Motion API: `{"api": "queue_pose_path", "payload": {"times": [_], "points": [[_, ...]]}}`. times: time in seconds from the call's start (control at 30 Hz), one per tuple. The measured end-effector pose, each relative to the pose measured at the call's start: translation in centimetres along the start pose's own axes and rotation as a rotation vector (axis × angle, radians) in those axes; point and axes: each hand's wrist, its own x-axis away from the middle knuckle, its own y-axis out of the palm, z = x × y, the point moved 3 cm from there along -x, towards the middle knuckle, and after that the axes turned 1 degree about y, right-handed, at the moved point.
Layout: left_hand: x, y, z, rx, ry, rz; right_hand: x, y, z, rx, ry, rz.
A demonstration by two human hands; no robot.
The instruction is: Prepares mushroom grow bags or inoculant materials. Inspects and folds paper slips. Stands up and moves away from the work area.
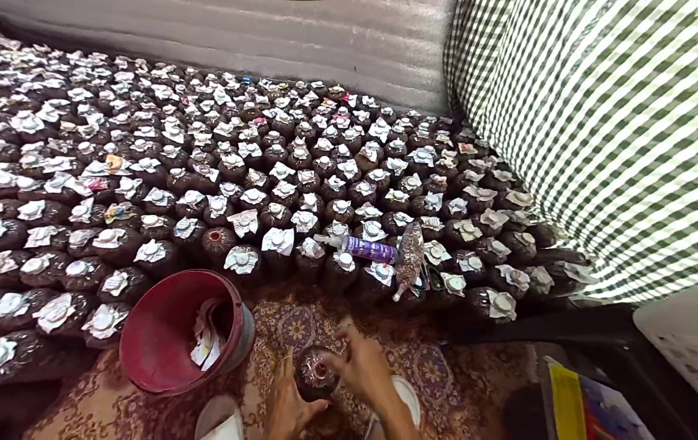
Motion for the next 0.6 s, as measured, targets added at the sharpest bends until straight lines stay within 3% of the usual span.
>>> {"api": "queue_pose_path", "payload": {"times": [0.03, 0.1, 0.23, 0.33, 0.6], "points": [[-0.1, 0.1, 0.1, 0.018, 0.008, 0.011, 0.5, 1.8, -0.5, 0.073, 0.037, -0.092], [-0.7, 0.5, -0.2, 0.046, 0.054, 0.027, 0.8, 4.6, -1.2, 0.229, 0.05, -0.117], [-1.4, 1.5, -0.6, 0.123, 0.129, 0.061, 0.4, 6.1, -0.5, 0.278, -0.191, 0.157], [-1.1, 0.5, 1.5, 0.129, 0.092, 0.038, 0.3, 4.5, -0.7, 0.203, -0.227, 0.426], [0.1, 0.5, -0.1, 0.039, 0.107, 0.086, 1.7, 7.2, 0.1, 0.147, -0.008, 0.12]]}}
